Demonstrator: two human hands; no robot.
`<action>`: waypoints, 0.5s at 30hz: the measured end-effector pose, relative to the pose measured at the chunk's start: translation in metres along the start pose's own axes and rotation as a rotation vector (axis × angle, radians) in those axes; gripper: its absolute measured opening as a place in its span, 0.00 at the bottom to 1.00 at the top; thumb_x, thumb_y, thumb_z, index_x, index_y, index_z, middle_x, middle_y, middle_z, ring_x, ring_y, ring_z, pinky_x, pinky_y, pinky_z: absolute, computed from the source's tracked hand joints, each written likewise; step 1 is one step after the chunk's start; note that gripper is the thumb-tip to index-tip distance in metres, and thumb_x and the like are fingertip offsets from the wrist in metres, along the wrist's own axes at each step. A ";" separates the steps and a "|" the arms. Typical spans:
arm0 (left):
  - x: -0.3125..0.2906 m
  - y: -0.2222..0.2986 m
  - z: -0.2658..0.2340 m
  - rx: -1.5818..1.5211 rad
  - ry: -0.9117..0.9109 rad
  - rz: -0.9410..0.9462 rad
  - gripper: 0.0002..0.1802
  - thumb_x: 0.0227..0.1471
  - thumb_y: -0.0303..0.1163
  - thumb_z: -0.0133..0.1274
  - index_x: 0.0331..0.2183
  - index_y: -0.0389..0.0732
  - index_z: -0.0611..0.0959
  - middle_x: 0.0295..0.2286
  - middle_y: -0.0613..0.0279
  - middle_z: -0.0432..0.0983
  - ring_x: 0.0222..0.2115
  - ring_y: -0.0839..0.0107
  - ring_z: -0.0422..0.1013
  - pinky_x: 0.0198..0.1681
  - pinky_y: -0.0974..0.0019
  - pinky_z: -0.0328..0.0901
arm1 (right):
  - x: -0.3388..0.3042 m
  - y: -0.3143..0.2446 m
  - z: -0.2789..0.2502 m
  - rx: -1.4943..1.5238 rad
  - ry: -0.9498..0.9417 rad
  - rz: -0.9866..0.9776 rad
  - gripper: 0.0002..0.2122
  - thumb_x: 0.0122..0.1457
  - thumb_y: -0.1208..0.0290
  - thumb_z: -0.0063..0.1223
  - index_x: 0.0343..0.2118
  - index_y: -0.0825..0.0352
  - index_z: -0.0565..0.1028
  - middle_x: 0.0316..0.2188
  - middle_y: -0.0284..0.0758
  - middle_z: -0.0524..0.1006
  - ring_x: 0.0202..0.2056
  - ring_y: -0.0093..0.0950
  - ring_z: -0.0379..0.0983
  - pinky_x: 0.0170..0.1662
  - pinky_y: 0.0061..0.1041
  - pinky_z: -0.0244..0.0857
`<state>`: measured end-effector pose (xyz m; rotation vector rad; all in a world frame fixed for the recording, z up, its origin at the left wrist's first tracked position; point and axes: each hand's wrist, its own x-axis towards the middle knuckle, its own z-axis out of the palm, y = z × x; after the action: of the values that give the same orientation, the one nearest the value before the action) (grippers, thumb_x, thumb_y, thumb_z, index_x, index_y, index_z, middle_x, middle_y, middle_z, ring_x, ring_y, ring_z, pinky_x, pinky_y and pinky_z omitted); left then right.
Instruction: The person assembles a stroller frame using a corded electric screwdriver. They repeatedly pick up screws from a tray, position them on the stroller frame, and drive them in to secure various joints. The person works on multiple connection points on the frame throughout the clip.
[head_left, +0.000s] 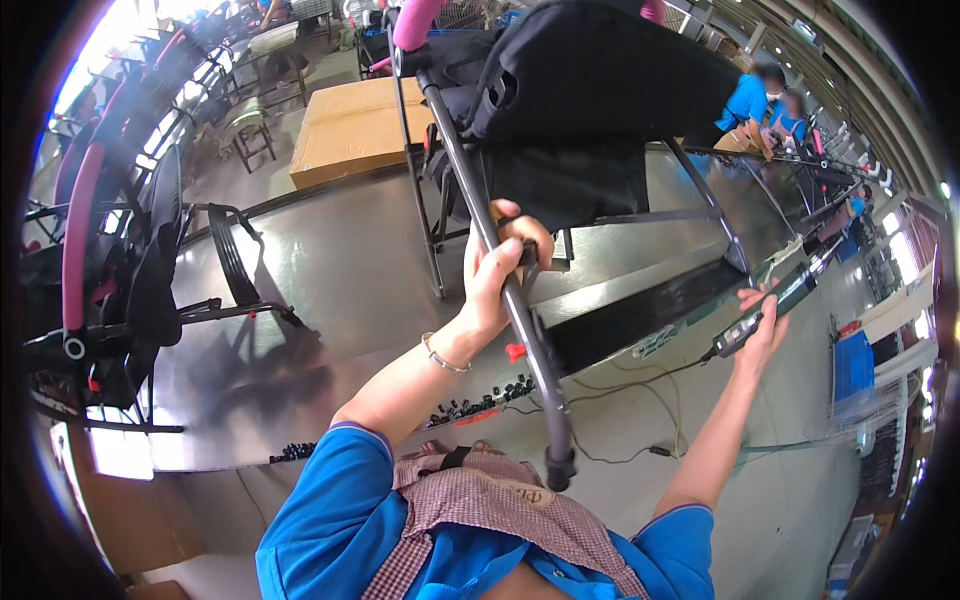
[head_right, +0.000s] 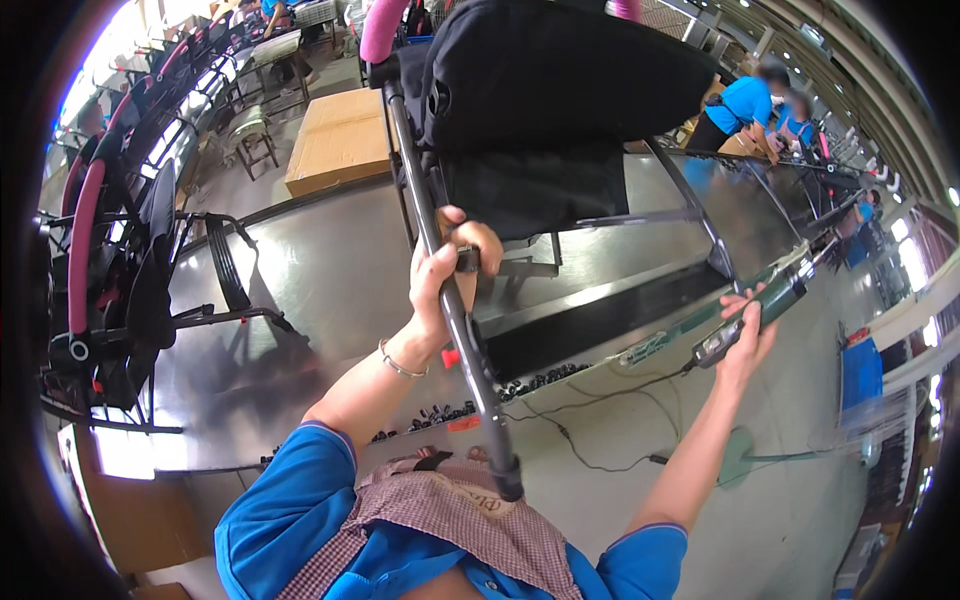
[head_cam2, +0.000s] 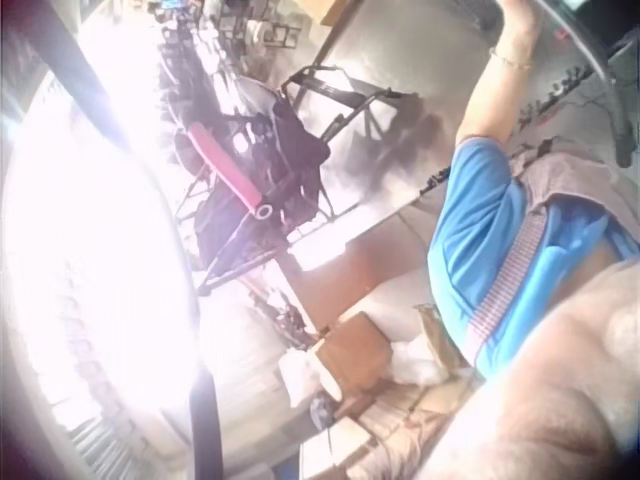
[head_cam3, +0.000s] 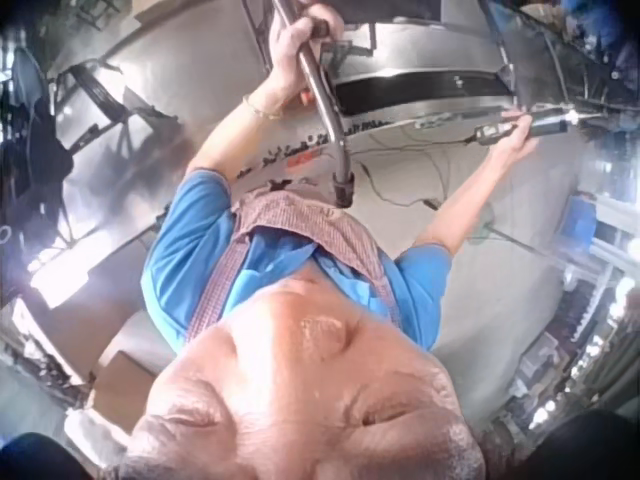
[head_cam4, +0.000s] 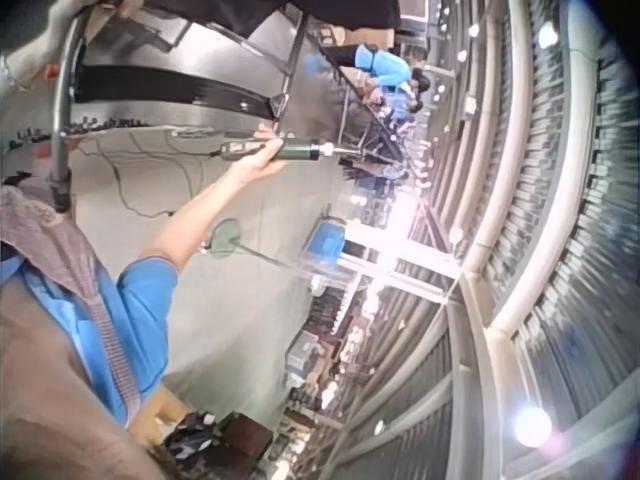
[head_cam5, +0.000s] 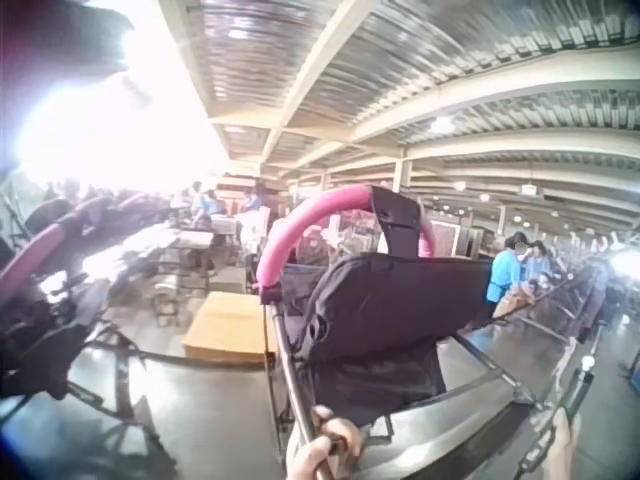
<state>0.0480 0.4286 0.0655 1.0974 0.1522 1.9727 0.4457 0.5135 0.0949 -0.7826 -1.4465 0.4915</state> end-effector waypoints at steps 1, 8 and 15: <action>0.008 0.002 0.002 0.030 0.064 0.020 0.22 0.56 0.38 0.48 0.48 0.41 0.62 0.24 0.53 0.71 0.27 0.68 0.66 0.34 0.67 0.61 | 0.001 -0.007 0.009 0.045 0.010 -0.012 0.24 0.63 0.66 0.43 0.54 0.80 0.58 0.21 0.36 0.71 0.33 0.35 0.74 0.63 0.44 0.52; 0.099 0.051 -0.062 -0.100 0.521 0.056 0.13 0.50 0.39 0.47 0.32 0.39 0.70 0.19 0.51 0.73 0.23 0.63 0.69 0.29 0.65 0.66 | -0.085 -0.060 0.058 0.302 -0.202 0.205 0.29 0.59 0.57 0.46 0.54 0.77 0.58 0.23 0.41 0.73 0.20 0.34 0.73 0.40 0.34 0.70; 0.098 0.145 -0.097 -0.372 0.394 -0.225 0.14 0.43 0.35 0.53 0.27 0.33 0.74 0.25 0.50 0.75 0.28 0.56 0.72 0.41 0.58 0.68 | -0.170 -0.028 0.073 0.553 -0.547 0.828 0.24 0.50 0.80 0.54 0.52 0.71 0.61 0.26 0.39 0.74 0.19 0.28 0.73 0.24 0.27 0.70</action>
<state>-0.1386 0.4355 0.1377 0.4291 0.1054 1.8935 0.3533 0.3842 -0.0047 -0.7964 -1.3082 1.7658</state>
